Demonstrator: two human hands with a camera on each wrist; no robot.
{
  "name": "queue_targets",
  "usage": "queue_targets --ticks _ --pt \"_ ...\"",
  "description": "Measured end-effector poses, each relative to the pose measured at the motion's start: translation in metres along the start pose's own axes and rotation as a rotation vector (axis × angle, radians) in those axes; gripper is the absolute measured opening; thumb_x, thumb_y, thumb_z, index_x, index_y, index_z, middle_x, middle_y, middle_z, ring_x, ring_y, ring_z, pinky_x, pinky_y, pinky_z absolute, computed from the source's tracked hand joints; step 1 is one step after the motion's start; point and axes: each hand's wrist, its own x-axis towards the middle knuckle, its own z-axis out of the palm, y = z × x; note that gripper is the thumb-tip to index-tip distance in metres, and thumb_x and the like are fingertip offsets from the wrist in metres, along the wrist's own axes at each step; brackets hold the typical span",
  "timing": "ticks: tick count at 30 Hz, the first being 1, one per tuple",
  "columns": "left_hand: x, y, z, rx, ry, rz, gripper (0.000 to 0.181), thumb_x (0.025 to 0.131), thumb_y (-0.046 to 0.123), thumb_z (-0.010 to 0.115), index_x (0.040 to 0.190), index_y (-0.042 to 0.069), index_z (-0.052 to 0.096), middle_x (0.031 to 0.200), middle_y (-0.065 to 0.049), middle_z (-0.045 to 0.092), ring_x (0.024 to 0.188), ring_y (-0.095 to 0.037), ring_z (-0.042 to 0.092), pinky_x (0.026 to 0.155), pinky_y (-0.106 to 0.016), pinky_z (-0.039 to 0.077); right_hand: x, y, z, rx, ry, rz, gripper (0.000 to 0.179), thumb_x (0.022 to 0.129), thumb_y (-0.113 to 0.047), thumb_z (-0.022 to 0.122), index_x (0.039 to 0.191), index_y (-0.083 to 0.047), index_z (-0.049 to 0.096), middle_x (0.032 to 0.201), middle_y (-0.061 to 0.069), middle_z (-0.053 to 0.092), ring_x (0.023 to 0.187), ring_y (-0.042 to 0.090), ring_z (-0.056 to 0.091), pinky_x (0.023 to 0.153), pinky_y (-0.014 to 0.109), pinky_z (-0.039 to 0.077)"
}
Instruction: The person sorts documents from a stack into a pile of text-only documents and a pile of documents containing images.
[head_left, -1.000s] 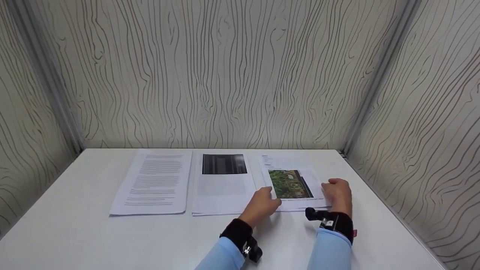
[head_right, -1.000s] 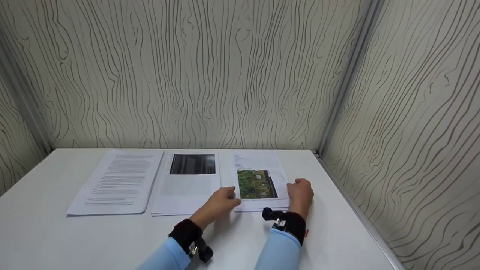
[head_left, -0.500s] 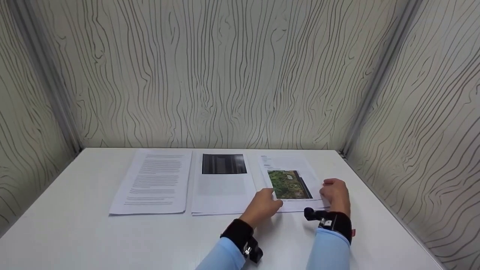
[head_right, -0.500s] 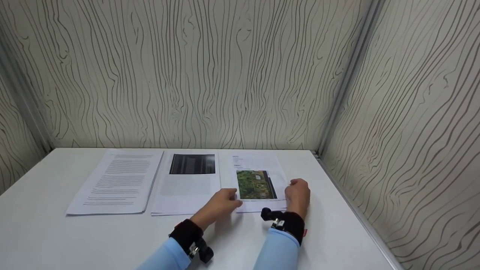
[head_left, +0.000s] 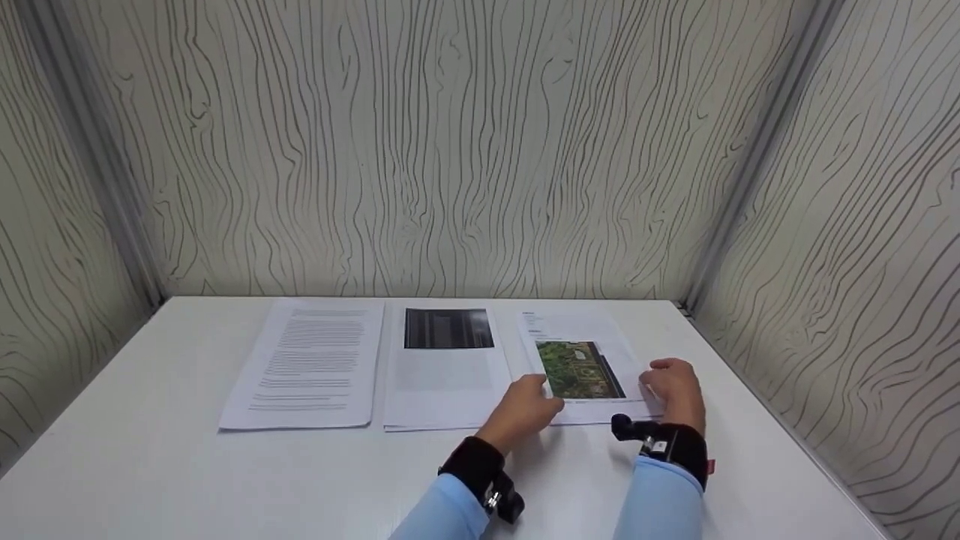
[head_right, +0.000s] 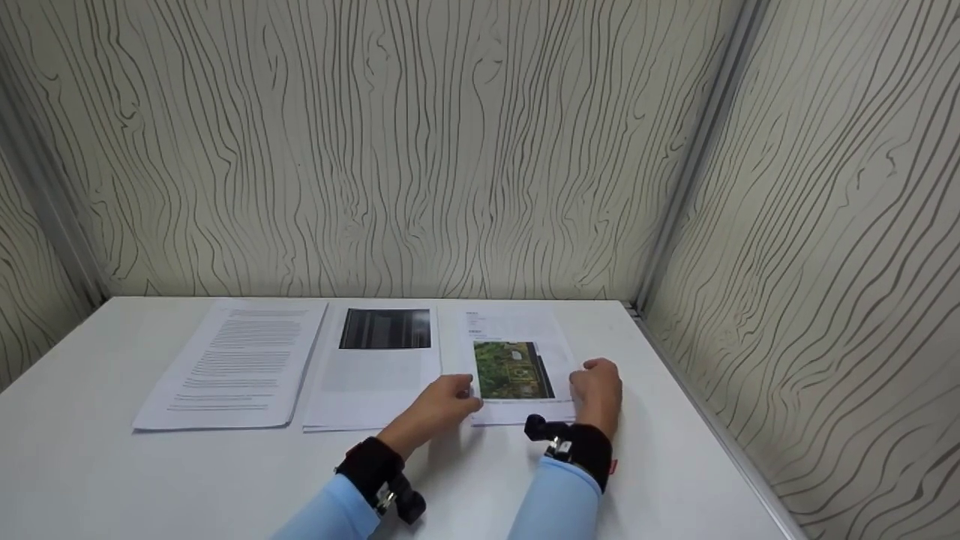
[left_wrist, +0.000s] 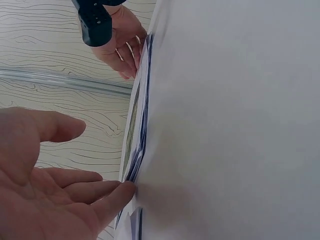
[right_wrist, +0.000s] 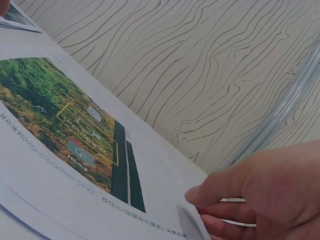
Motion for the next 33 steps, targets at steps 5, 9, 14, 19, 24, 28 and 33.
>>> queue_targets --ticks 5,9,14,19,24,28,33 --pt "-0.002 0.012 -0.015 -0.024 0.054 0.075 0.045 0.094 0.018 0.063 0.135 0.002 0.056 0.133 -0.012 0.059 0.127 -0.030 0.052 0.102 -0.046 0.044 -0.013 -0.013 -0.028 0.012 0.006 -0.045 0.059 0.097 -0.029 0.051 0.142 0.008 0.040 0.144 0.035 0.036 0.133 0.050 0.034 0.109 0.056 0.029" --pt "-0.008 0.024 -0.040 -0.025 0.117 0.164 0.036 0.096 0.019 0.061 0.130 0.008 0.062 0.129 -0.006 0.062 0.125 -0.026 0.054 0.101 -0.043 0.044 -0.027 -0.029 -0.048 0.058 0.047 -0.114 0.060 0.099 -0.032 0.047 0.143 0.008 0.040 0.143 0.033 0.039 0.132 0.047 0.037 0.107 0.055 0.032" --pt "-0.013 0.032 -0.075 -0.002 0.182 0.260 0.031 0.098 0.020 0.058 0.127 0.009 0.064 0.124 -0.005 0.064 0.122 -0.026 0.055 0.099 -0.042 0.045 -0.042 -0.054 -0.050 0.114 0.081 -0.190 0.058 0.100 -0.033 0.047 0.142 0.006 0.044 0.138 0.029 0.049 0.127 0.042 0.046 0.104 0.053 0.036" --pt "-0.018 0.029 -0.108 0.024 0.262 0.281 0.029 0.098 0.020 0.058 0.123 0.008 0.066 0.117 -0.006 0.066 0.114 -0.026 0.059 0.092 -0.040 0.049 -0.051 -0.086 -0.038 0.101 0.080 -0.317 0.049 0.101 -0.028 0.048 0.137 0.005 0.050 0.129 0.025 0.058 0.120 0.038 0.054 0.100 0.050 0.041" --pt "-0.014 0.008 -0.139 0.071 0.368 0.223 0.030 0.096 0.020 0.059 0.121 0.005 0.066 0.112 -0.007 0.068 0.106 -0.022 0.062 0.088 -0.038 0.051 -0.058 -0.119 -0.016 0.009 -0.026 -0.450 0.043 0.103 -0.026 0.048 0.131 0.005 0.055 0.120 0.022 0.062 0.114 0.037 0.057 0.096 0.052 0.043" --pt "-0.008 -0.017 -0.156 0.144 0.445 0.104 0.029 0.093 0.017 0.061 0.117 0.001 0.066 0.109 -0.012 0.069 0.102 -0.025 0.064 0.087 -0.041 0.051 -0.061 -0.138 0.006 -0.077 -0.128 -0.520 0.038 0.101 -0.024 0.052 0.126 0.004 0.059 0.114 0.019 0.064 0.106 0.033 0.060 0.090 0.050 0.047" --pt "-0.008 -0.045 -0.169 0.245 0.490 -0.024 0.032 0.088 0.011 0.064 0.114 -0.008 0.066 0.108 -0.022 0.069 0.098 -0.034 0.066 0.083 -0.045 0.053 -0.060 -0.153 0.040 -0.234 -0.202 -0.541 0.038 0.098 -0.023 0.056 0.123 0.005 0.063 0.111 0.015 0.065 0.099 0.028 0.061 0.084 0.046 0.050"
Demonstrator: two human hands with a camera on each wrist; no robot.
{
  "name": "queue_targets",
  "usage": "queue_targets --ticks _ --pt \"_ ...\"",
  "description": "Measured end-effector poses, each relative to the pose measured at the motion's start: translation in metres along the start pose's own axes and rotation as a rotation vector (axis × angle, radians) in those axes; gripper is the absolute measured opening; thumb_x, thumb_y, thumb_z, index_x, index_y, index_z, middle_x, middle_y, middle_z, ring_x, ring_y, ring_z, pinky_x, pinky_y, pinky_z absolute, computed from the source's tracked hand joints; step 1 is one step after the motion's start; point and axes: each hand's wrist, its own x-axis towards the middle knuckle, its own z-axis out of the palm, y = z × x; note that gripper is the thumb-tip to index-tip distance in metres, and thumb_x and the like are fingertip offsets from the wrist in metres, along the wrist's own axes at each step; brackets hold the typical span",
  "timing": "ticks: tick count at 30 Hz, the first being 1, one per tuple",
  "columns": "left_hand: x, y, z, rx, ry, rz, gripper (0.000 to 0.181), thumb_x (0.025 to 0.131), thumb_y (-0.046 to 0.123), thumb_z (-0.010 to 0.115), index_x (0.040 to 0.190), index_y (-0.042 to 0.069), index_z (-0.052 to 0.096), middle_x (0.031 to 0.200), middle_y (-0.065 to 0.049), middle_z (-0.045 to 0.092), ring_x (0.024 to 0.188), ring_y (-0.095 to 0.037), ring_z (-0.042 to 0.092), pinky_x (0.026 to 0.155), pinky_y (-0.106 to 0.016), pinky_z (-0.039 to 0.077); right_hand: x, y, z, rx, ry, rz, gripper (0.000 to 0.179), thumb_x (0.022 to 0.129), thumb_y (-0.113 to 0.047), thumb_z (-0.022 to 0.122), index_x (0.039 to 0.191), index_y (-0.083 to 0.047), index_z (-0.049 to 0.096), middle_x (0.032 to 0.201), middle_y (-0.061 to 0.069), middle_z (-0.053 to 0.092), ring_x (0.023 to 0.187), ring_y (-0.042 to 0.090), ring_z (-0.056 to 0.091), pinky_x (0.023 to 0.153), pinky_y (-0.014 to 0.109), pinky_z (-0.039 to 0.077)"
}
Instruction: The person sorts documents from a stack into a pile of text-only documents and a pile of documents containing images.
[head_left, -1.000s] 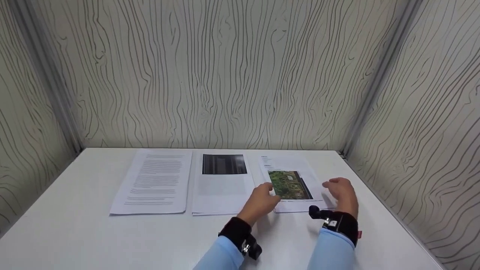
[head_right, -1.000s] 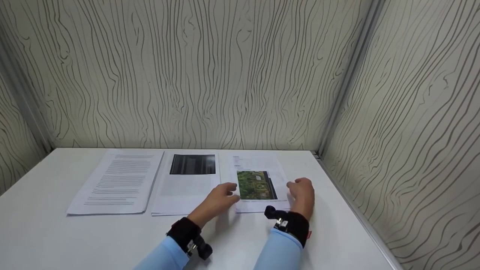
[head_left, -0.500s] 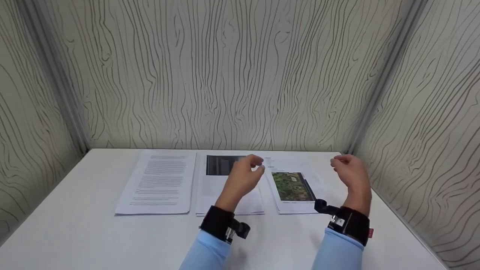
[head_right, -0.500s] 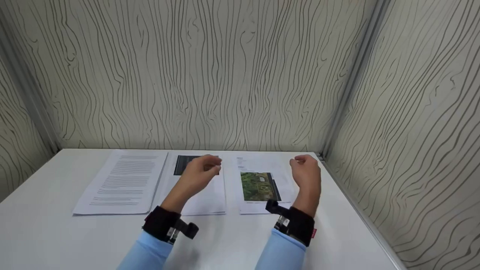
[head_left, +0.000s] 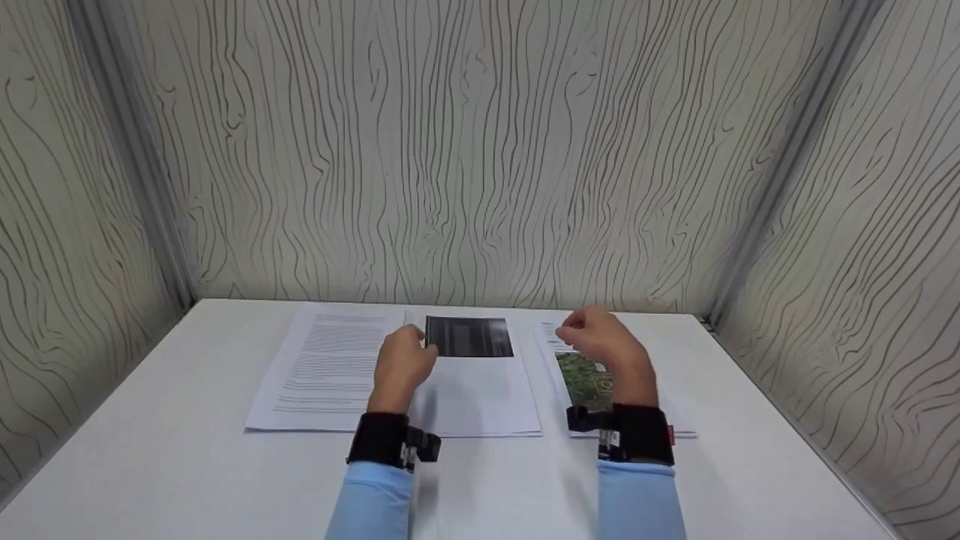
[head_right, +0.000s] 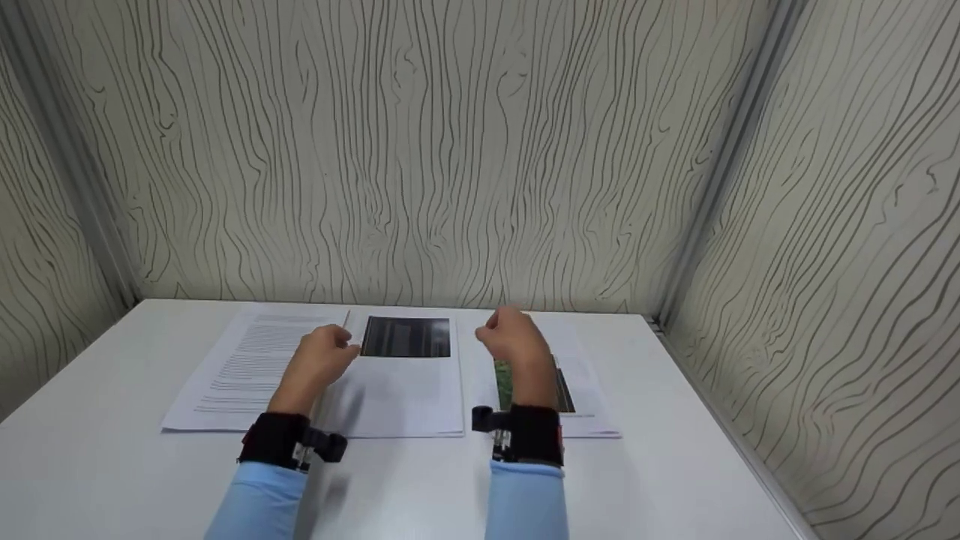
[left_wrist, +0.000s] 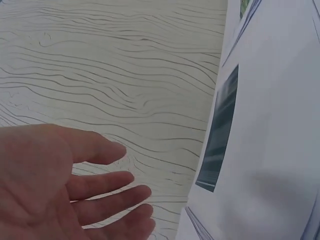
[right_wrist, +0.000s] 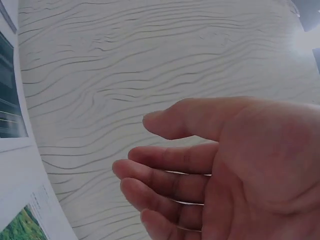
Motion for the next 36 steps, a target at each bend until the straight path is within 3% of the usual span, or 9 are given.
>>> queue_targets --ticks 4,7,11,14,23,36 --pt "0.000 -0.011 0.001 0.057 -0.018 -0.041 0.025 0.085 0.009 0.065 0.101 -0.010 0.069 0.097 -0.023 0.070 0.084 -0.033 0.068 0.071 -0.045 0.055 0.011 -0.008 0.026 -0.138 -0.069 0.024 0.035 0.094 -0.024 0.061 0.113 0.005 0.067 0.097 0.009 0.067 0.087 0.022 0.060 0.078 0.042 0.051" --pt "0.000 -0.015 0.003 0.087 -0.043 -0.079 0.019 0.083 0.009 0.066 0.092 -0.008 0.070 0.085 -0.020 0.070 0.069 -0.028 0.064 0.063 -0.042 0.053 0.016 -0.014 0.045 -0.213 -0.147 0.051 0.028 0.090 -0.026 0.065 0.093 0.002 0.068 0.079 0.003 0.059 0.072 0.019 0.055 0.069 0.038 0.050" --pt "0.000 -0.018 0.005 0.105 -0.064 -0.106 0.018 0.083 0.008 0.065 0.090 -0.007 0.069 0.079 -0.017 0.068 0.063 -0.025 0.059 0.059 -0.041 0.051 0.020 -0.017 0.065 -0.288 -0.205 0.083 0.028 0.088 -0.029 0.068 0.090 -0.001 0.066 0.081 0.004 0.060 0.073 0.020 0.054 0.071 0.040 0.050" --pt "0.000 -0.019 0.007 0.103 -0.078 -0.106 0.019 0.083 0.007 0.065 0.093 -0.009 0.069 0.079 -0.017 0.068 0.063 -0.025 0.059 0.059 -0.041 0.051 0.020 -0.016 0.074 -0.326 -0.200 0.119 0.031 0.087 -0.029 0.070 0.100 -0.001 0.067 0.089 0.007 0.063 0.079 0.023 0.055 0.075 0.044 0.049" --pt "-0.003 -0.025 0.015 0.108 -0.109 -0.119 0.017 0.082 0.001 0.064 0.094 -0.010 0.069 0.080 -0.018 0.068 0.066 -0.025 0.059 0.061 -0.040 0.051 0.021 -0.007 0.094 -0.353 -0.195 0.192 0.021 0.084 -0.024 0.074 0.090 -0.005 0.068 0.076 0.004 0.055 0.069 0.022 0.048 0.062 0.037 0.040" --pt "0.000 -0.027 0.017 0.124 -0.125 -0.125 0.012 0.080 0.002 0.065 0.087 -0.007 0.070 0.081 -0.017 0.068 0.065 -0.024 0.058 0.063 -0.041 0.052 0.024 -0.009 0.104 -0.317 -0.158 0.142 0.015 0.077 -0.011 0.077 0.082 -0.004 0.065 0.075 0.004 0.056 0.066 0.022 0.047 0.058 0.036 0.040"
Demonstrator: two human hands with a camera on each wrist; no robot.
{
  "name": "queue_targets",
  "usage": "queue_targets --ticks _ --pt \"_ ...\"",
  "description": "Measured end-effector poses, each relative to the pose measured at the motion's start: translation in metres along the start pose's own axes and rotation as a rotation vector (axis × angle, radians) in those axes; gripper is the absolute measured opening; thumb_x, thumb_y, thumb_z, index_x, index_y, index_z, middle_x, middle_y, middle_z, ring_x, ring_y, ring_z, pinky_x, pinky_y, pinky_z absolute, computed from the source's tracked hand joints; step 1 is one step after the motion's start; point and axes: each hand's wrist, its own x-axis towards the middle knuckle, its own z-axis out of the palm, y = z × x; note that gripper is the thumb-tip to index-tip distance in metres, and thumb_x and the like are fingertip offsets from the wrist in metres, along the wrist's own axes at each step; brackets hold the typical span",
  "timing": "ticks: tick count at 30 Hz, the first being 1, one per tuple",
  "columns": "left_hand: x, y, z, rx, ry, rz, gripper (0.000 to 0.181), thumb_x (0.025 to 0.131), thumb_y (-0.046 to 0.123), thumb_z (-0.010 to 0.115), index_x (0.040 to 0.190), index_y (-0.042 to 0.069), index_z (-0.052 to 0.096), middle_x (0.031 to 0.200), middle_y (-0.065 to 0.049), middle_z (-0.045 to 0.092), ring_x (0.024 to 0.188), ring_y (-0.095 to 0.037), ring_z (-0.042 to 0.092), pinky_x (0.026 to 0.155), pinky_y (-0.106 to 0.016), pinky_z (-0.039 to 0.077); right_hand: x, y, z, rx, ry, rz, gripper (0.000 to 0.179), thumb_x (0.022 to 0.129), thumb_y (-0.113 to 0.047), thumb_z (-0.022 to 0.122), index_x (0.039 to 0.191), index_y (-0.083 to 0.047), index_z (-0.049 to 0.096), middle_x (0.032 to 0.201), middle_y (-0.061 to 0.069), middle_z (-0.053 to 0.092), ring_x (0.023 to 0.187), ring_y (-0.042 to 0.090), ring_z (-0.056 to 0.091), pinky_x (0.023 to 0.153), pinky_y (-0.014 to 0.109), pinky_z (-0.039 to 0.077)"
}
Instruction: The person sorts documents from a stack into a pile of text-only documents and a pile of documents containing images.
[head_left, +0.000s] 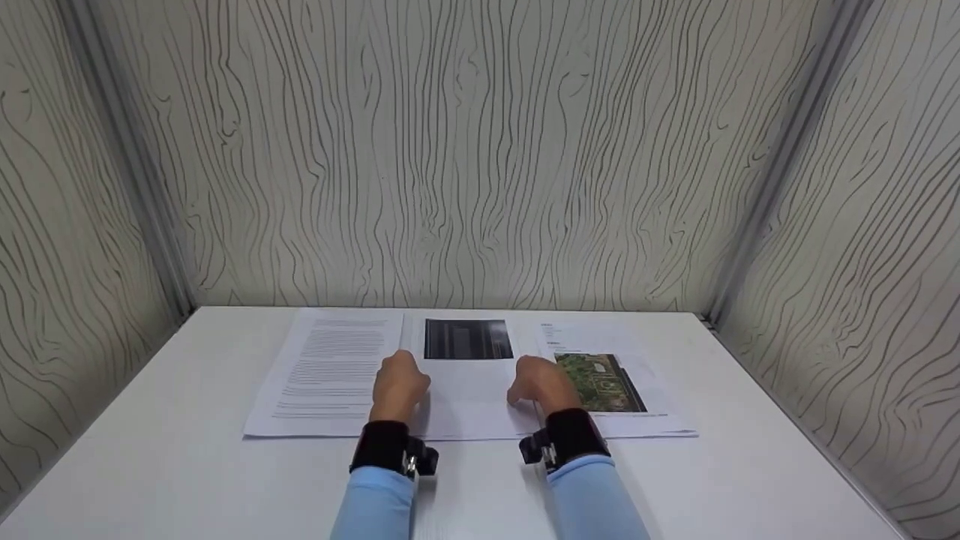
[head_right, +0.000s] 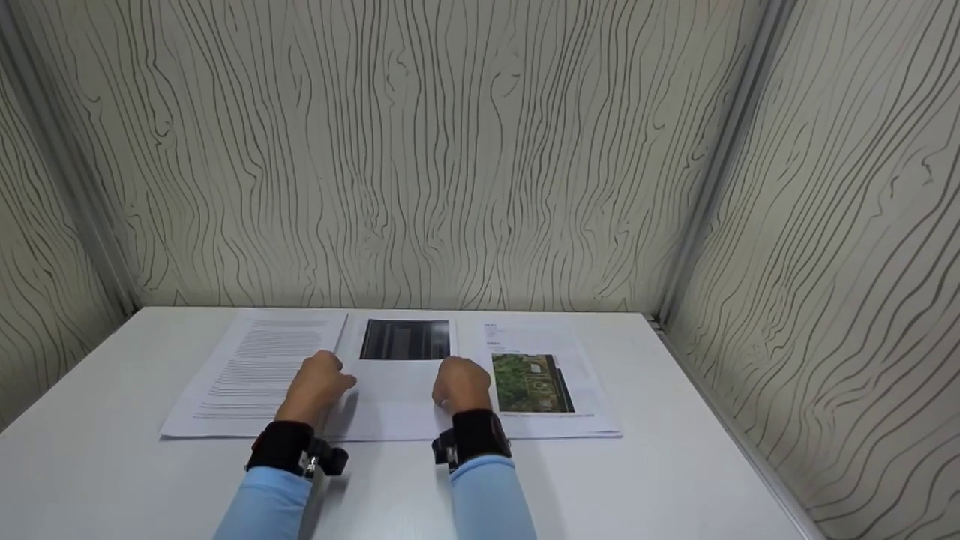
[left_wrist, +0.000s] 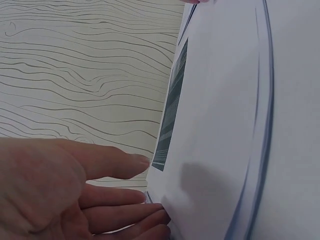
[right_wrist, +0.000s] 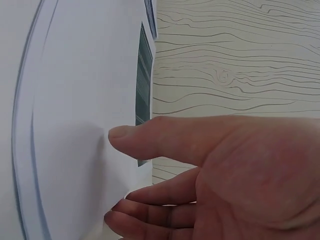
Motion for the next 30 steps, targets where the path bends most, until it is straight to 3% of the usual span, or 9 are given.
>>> queue_targets --ticks 17,30 --pt "0.002 0.001 0.004 -0.022 -0.002 -0.007 0.016 0.082 0.005 0.066 0.091 -0.007 0.070 0.078 -0.014 0.066 0.066 -0.025 0.059 0.062 -0.038 0.050 0.002 0.000 -0.004 0.008 -0.035 0.002 0.020 0.076 -0.007 0.078 0.088 -0.001 0.064 0.079 0.007 0.058 0.067 0.024 0.050 0.058 0.037 0.042" --pt "0.000 0.003 0.002 0.003 0.025 -0.004 0.018 0.082 0.006 0.066 0.093 -0.007 0.070 0.084 -0.018 0.069 0.066 -0.025 0.059 0.063 -0.041 0.052 0.003 -0.003 -0.010 -0.002 -0.070 -0.002 0.033 0.082 -0.018 0.079 0.106 0.000 0.067 0.093 0.009 0.065 0.074 0.024 0.057 0.072 0.042 0.050"
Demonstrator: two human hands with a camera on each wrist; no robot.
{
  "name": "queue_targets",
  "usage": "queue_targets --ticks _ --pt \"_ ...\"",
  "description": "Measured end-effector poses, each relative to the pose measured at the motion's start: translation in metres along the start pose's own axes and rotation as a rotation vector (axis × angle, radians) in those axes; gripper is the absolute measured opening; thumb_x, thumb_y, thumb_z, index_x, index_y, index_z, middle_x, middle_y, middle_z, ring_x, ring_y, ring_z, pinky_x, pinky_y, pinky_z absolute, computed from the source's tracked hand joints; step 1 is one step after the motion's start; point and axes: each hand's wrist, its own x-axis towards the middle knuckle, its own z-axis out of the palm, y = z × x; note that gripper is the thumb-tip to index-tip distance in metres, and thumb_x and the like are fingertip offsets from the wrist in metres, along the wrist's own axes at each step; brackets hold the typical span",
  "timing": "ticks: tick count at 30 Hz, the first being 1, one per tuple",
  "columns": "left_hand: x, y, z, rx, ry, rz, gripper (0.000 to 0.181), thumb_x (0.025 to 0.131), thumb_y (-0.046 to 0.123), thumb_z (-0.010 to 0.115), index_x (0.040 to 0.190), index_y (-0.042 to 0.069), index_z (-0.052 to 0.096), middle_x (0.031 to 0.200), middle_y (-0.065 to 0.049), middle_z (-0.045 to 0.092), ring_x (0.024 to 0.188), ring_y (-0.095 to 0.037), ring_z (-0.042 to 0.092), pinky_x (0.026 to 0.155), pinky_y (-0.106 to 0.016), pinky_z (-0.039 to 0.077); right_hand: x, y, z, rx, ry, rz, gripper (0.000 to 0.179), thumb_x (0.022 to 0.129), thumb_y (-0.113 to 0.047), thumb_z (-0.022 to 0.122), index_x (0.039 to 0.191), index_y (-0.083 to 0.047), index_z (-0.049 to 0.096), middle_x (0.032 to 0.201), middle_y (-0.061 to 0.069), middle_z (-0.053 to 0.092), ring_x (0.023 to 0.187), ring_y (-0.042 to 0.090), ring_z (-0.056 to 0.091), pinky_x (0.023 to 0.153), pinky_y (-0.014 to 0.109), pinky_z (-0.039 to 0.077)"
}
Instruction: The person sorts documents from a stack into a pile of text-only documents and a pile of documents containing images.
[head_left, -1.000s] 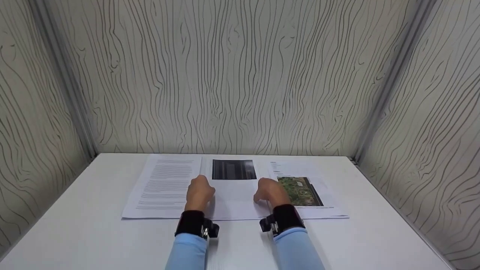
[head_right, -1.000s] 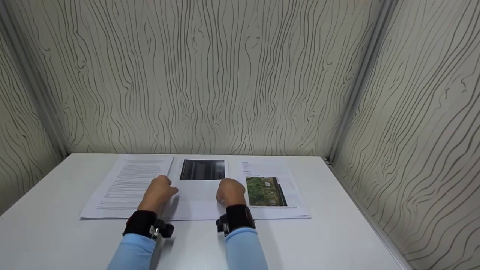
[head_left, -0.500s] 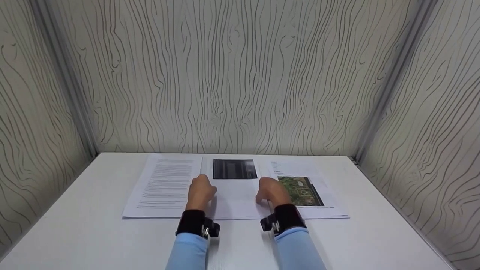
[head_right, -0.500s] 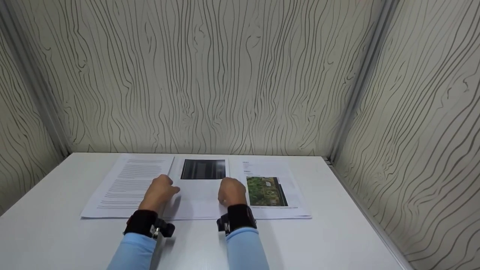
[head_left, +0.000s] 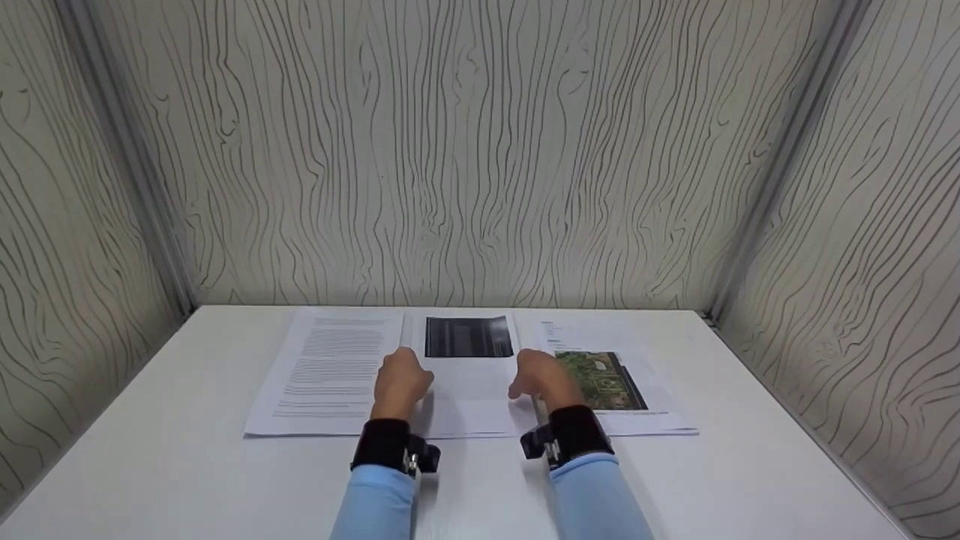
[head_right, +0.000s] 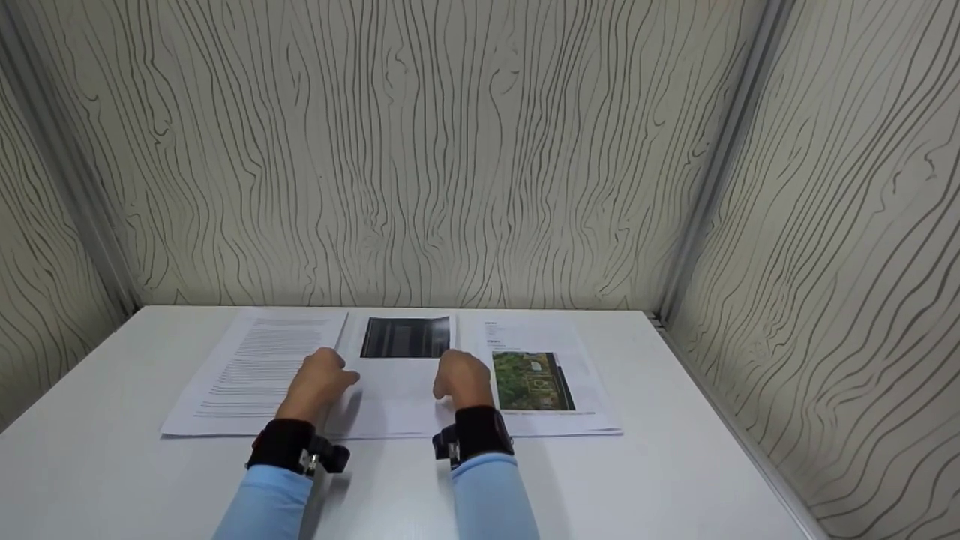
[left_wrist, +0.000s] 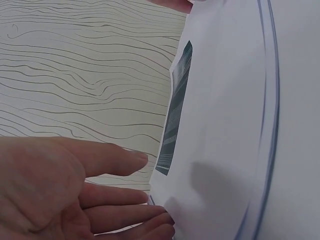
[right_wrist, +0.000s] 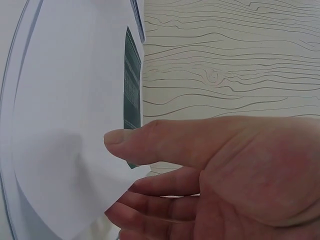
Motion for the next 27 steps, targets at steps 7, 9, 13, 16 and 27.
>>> queue_targets --ticks 7,9,13,16,27 --pt "0.0003 0.0006 -0.0008 0.011 -0.014 -0.011 0.020 0.082 0.007 0.066 0.095 -0.007 0.070 0.084 -0.018 0.069 0.068 -0.025 0.061 0.065 -0.042 0.053 -0.0001 0.0004 0.0007 0.000 0.003 -0.006 0.022 0.082 -0.012 0.077 0.096 0.001 0.065 0.081 0.008 0.063 0.067 0.022 0.058 0.062 0.036 0.047" --pt "0.0006 0.0005 -0.0013 0.009 -0.011 -0.011 0.019 0.082 0.007 0.066 0.094 -0.007 0.070 0.083 -0.017 0.069 0.067 -0.025 0.060 0.064 -0.042 0.053 0.0007 0.0007 0.0005 0.002 0.005 -0.011 0.017 0.082 -0.006 0.074 0.093 0.001 0.063 0.079 0.008 0.060 0.067 0.022 0.055 0.057 0.034 0.044" --pt "0.0018 0.0002 -0.0024 -0.032 0.028 0.004 0.022 0.082 0.004 0.066 0.099 -0.009 0.069 0.090 -0.020 0.070 0.075 -0.029 0.066 0.067 -0.042 0.054 0.0030 0.0023 -0.0003 -0.031 0.025 -0.053 0.016 0.075 0.006 0.067 0.085 0.000 0.056 0.076 0.009 0.052 0.065 0.023 0.048 0.050 0.031 0.036" --pt "0.0030 0.0001 -0.0027 -0.112 0.073 0.020 0.032 0.081 0.000 0.064 0.111 -0.011 0.067 0.102 -0.023 0.070 0.090 -0.035 0.068 0.076 -0.045 0.055 0.0040 0.0040 -0.0018 -0.010 0.029 -0.072 0.016 0.073 0.010 0.064 0.079 0.000 0.054 0.068 0.008 0.050 0.058 0.020 0.046 0.046 0.028 0.033" --pt "0.0040 -0.0025 0.0019 -0.190 0.087 0.005 0.040 0.079 -0.003 0.061 0.118 -0.013 0.064 0.113 -0.029 0.066 0.103 -0.041 0.064 0.087 -0.049 0.052 0.0002 0.0089 -0.0069 0.162 -0.010 -0.060 0.013 0.081 0.005 0.067 0.073 -0.002 0.060 0.063 0.007 0.062 0.051 0.014 0.059 0.050 0.026 0.047"
